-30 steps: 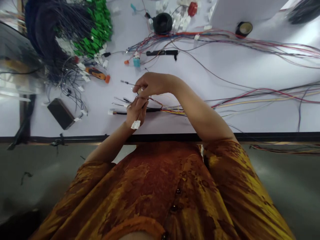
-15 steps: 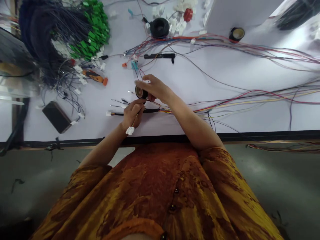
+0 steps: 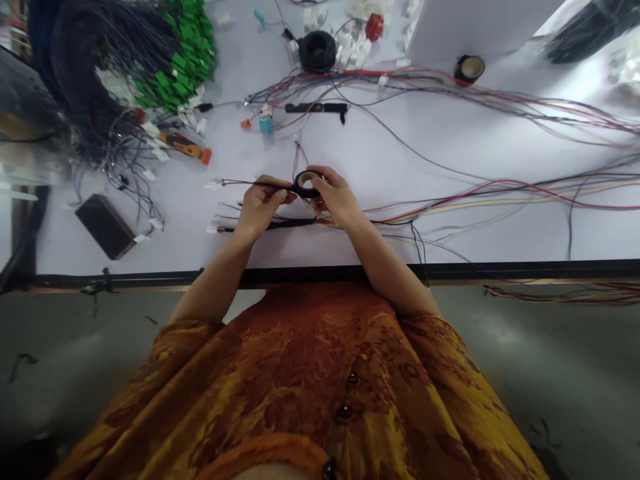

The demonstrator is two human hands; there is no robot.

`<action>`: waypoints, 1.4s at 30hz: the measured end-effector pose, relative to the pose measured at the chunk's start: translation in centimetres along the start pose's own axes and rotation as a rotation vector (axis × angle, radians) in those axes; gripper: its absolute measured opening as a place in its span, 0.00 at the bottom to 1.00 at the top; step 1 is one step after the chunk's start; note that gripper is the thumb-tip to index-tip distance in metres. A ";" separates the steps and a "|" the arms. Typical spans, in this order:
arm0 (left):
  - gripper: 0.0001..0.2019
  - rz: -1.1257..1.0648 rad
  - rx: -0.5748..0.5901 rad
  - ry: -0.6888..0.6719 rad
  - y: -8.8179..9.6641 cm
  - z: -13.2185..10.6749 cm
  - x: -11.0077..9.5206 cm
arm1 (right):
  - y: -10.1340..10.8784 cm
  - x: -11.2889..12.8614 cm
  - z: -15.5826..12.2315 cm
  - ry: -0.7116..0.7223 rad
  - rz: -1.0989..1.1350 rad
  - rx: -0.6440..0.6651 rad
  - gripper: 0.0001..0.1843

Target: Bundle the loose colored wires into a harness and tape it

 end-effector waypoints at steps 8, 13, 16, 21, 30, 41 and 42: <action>0.22 0.111 -0.055 -0.017 -0.4 1.3 1.4 | -0.2 2.1 -0.1 0.362 -0.741 0.033 0.26; 0.24 0.059 -0.133 0.014 0.2 1.8 3.4 | -1.4 1.9 -1.0 0.460 -0.907 0.126 0.18; 0.24 0.020 -0.032 0.029 -0.2 1.9 3.5 | -1.0 1.0 -1.6 0.450 -0.968 0.084 0.20; 0.15 0.075 0.221 0.055 -1.4 1.7 1.9 | -0.5 0.7 -2.0 0.444 -0.915 0.087 0.16; 0.07 0.129 0.199 0.047 -1.8 1.3 1.3 | -0.6 1.7 -0.9 0.453 -0.940 0.085 0.07; 0.07 0.173 0.009 0.002 -0.2 1.8 2.0 | -6.4 3.9 -5.4 0.649 -0.740 0.311 0.15; 0.05 0.156 0.058 0.015 -0.2 1.7 2.0 | -4.1 4.5 -3.9 0.640 -0.753 0.198 0.16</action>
Point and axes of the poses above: each hand's wrist, its own z-axis towards the middle knuckle, its own y-axis out of the back of the hand, x = y × z, the point moved 6 cm from there along z, towards the middle knuckle, and after that the axes turned 5 degrees about z, right-handed, at the moved point
